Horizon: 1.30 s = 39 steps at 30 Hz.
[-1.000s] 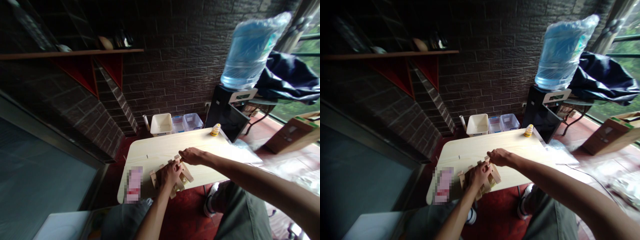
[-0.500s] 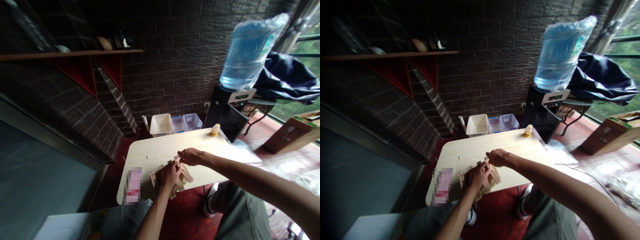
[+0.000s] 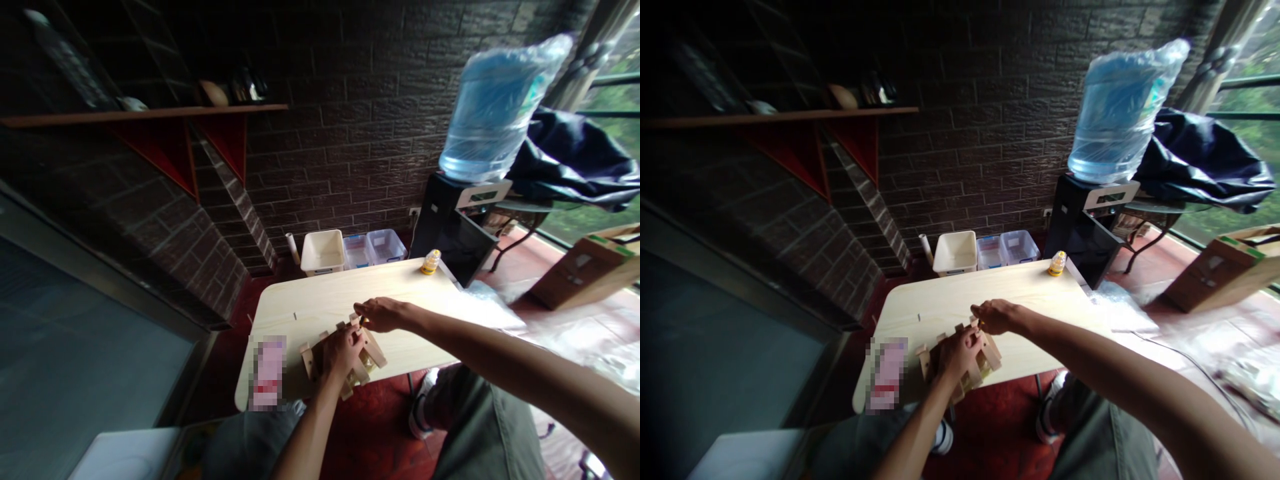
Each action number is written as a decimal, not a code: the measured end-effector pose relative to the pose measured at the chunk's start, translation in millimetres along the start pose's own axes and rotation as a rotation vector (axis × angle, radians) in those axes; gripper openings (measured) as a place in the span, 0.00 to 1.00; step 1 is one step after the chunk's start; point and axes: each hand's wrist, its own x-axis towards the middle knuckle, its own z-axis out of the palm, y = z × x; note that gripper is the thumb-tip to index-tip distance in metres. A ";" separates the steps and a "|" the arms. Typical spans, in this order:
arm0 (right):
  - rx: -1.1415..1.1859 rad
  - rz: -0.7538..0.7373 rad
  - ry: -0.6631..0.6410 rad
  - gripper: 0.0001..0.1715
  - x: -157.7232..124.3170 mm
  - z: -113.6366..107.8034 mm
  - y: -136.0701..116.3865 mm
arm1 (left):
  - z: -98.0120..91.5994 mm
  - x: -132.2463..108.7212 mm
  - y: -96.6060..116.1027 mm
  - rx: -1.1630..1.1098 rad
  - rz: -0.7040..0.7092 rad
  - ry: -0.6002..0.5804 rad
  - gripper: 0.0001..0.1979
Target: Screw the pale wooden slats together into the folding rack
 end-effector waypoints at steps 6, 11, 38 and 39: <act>-0.064 -0.098 0.008 0.17 -2.0 -2.0 -2.1 | -9.8 -2.7 4.9 -0.030 0.038 -0.011 0.15; -0.045 -0.097 0.014 0.13 0.4 1.4 0.3 | -10.1 -1.1 4.9 0.000 0.009 -0.026 0.15; -0.054 -0.006 0.064 0.24 6.0 19.5 4.7 | -7.4 0.8 4.9 -0.008 -0.012 -0.015 0.15; -0.050 0.010 0.044 0.25 5.8 16.5 3.4 | -8.8 0.4 5.8 -0.005 -0.010 -0.018 0.15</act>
